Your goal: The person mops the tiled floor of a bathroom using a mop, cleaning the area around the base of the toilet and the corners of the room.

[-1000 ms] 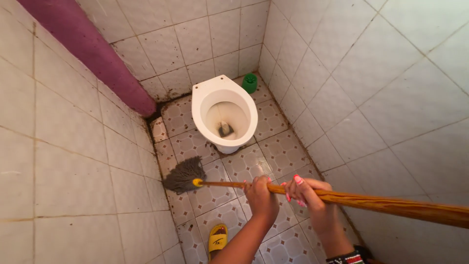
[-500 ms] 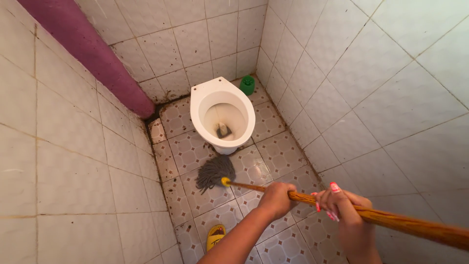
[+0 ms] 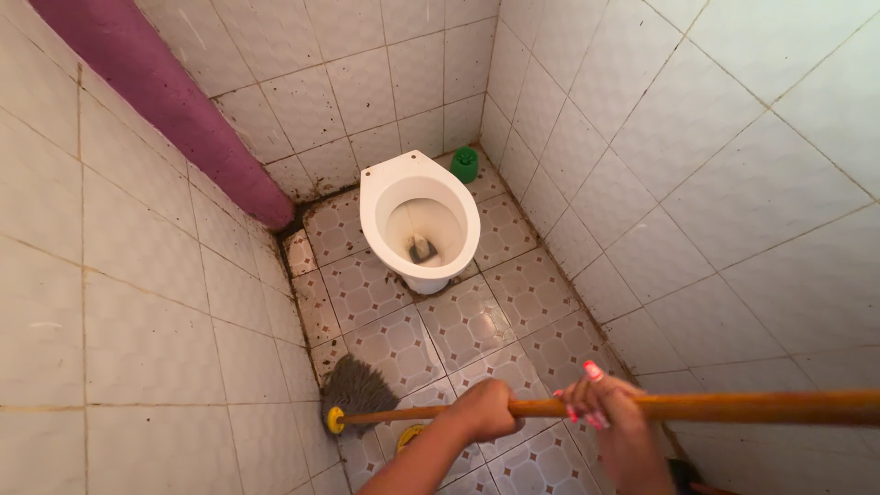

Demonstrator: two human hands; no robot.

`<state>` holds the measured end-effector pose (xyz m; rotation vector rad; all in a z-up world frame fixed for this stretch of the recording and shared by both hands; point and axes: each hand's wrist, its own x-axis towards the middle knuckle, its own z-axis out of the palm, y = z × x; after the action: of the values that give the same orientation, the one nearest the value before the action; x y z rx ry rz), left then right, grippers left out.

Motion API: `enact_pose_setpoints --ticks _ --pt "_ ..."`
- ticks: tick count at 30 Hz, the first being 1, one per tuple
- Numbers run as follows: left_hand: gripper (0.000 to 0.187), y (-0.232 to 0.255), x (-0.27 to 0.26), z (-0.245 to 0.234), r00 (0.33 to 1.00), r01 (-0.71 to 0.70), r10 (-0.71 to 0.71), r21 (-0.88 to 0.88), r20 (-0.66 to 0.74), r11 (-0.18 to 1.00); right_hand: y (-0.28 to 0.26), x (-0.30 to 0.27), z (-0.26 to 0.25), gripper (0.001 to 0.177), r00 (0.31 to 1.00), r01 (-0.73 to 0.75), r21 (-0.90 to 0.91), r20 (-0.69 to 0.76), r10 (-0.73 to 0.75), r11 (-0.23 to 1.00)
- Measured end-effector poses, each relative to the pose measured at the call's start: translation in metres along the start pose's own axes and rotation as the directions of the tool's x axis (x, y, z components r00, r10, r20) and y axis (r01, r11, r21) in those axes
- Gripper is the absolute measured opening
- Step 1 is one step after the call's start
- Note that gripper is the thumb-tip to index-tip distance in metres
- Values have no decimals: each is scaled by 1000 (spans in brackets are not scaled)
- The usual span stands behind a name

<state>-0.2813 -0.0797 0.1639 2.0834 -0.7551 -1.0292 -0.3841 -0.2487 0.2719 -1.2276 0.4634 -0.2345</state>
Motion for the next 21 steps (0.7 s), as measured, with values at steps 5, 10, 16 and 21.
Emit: enact_pose_setpoints --ticks 5,10,16,21 --pt "33 46 -3 -50 989 -124 123 2 87 992 -70 7 10 50 978 129 105 150 -144 986" --pt "34 90 -9 -112 962 -243 223 119 158 963 -116 8 50 52 951 260 169 127 -282 951" --pt "28 90 -8 -157 983 -173 147 306 106 936 -93 21 68 51 923 377 222 -7 -385 899" --pt "15 -12 28 -149 979 -144 200 586 -33 797 -2 25 91 26 969 240 171 10 -246 955"
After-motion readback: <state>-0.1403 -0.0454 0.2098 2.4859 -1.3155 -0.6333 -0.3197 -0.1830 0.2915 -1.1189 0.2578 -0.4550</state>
